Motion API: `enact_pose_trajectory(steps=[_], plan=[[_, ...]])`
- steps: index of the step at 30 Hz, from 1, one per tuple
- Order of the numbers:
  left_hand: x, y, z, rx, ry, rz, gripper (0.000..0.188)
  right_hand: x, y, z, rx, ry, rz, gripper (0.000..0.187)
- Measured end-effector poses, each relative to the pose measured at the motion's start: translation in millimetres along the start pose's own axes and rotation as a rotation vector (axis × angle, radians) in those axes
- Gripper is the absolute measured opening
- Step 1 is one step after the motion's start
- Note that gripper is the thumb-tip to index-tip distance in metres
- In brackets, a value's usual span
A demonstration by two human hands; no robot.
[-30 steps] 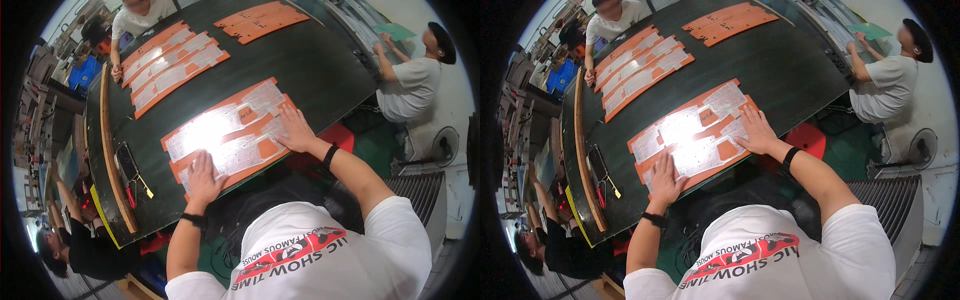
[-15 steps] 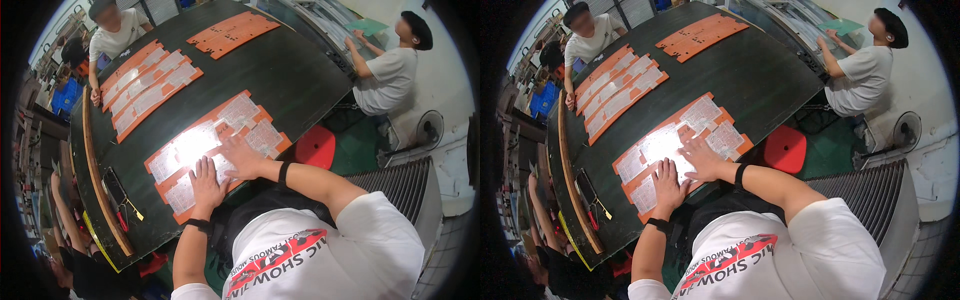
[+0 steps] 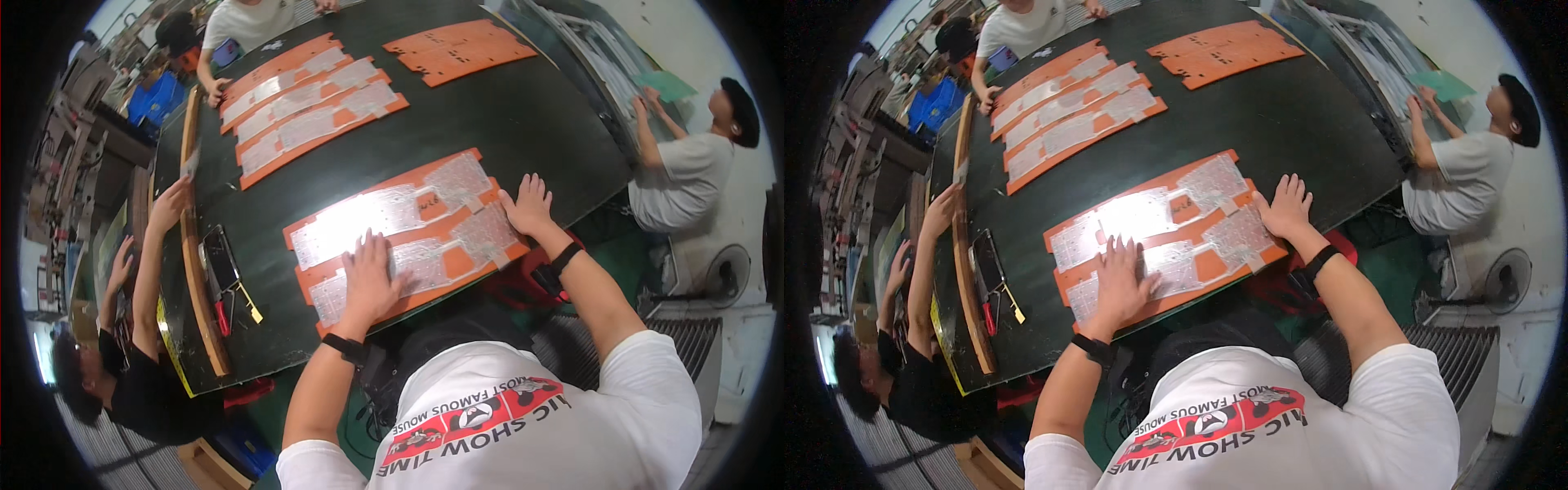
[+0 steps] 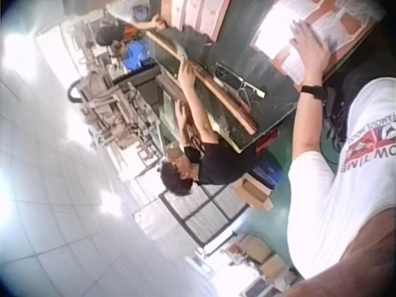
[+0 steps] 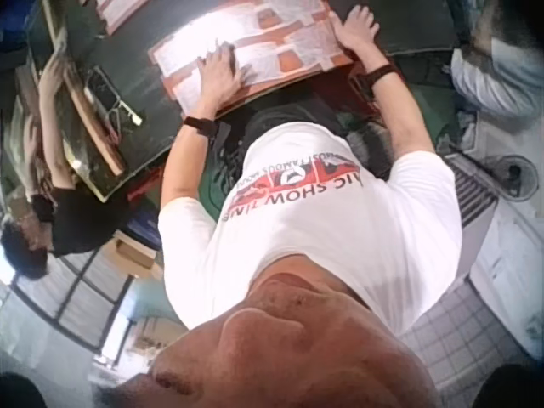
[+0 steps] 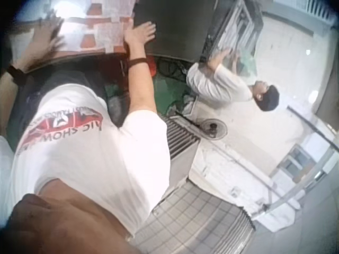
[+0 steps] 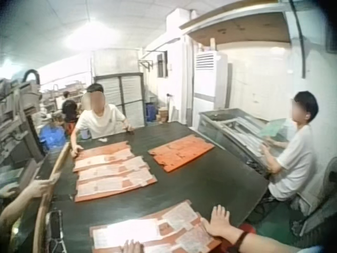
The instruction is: The recorder is assembling flexible electronic components, possibly for keyboards, at a factory station.
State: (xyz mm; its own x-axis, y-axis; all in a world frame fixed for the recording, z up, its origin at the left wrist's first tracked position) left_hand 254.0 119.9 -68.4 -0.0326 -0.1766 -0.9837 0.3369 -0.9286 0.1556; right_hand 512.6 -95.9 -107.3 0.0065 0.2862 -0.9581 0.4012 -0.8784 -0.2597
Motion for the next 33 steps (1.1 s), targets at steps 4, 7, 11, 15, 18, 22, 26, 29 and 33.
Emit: enact_pose_trajectory(steps=[4,7,11,15,18,22,26,29,33], plan=[[4,-65,-5,-0.365,0.070,-0.049,0.081,-40,-106,-11,-0.262,-0.198,-0.285,0.066],[10,-77,3,-0.454,0.011,-0.120,0.087,-26,-167,-2,-0.561,-0.134,-0.464,0.066],[12,-75,2,-0.454,0.054,-0.124,0.088,24,-178,12,-0.834,-0.214,-0.350,0.075],[4,-71,-3,-0.460,0.059,-0.121,0.090,25,-133,-9,-0.775,-0.379,-0.223,0.080],[-3,-62,-21,-0.537,-0.007,-0.131,0.092,13,-103,-33,-0.534,-0.254,-0.176,0.081],[11,-22,-69,-0.335,0.018,0.033,0.094,14,-100,-40,-0.449,-0.207,-0.093,0.084],[11,0,-92,-0.232,0.111,-0.044,0.089,12,-104,-41,-0.476,-0.234,-0.123,0.084],[7,-7,-90,-0.103,0.138,0.003,0.084,9,-97,-47,-0.466,-0.214,-0.084,0.084],[3,-14,-85,-0.116,0.150,0.028,0.081,2,-95,-48,-0.432,-0.258,-0.081,0.085]])
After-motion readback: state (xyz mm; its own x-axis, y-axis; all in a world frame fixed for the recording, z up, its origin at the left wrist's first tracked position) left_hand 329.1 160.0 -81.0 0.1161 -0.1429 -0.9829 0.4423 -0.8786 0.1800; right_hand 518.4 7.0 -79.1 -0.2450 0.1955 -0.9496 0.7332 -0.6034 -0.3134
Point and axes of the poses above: each hand's wrist, its own z-axis away from the middle knuckle, its own x-axis out of the palm, y = z × x, the point moved 1 cm from there along -z, towards the middle knuckle, and after that the axes turned 10 degrees about -z, right-handed, at the moved point
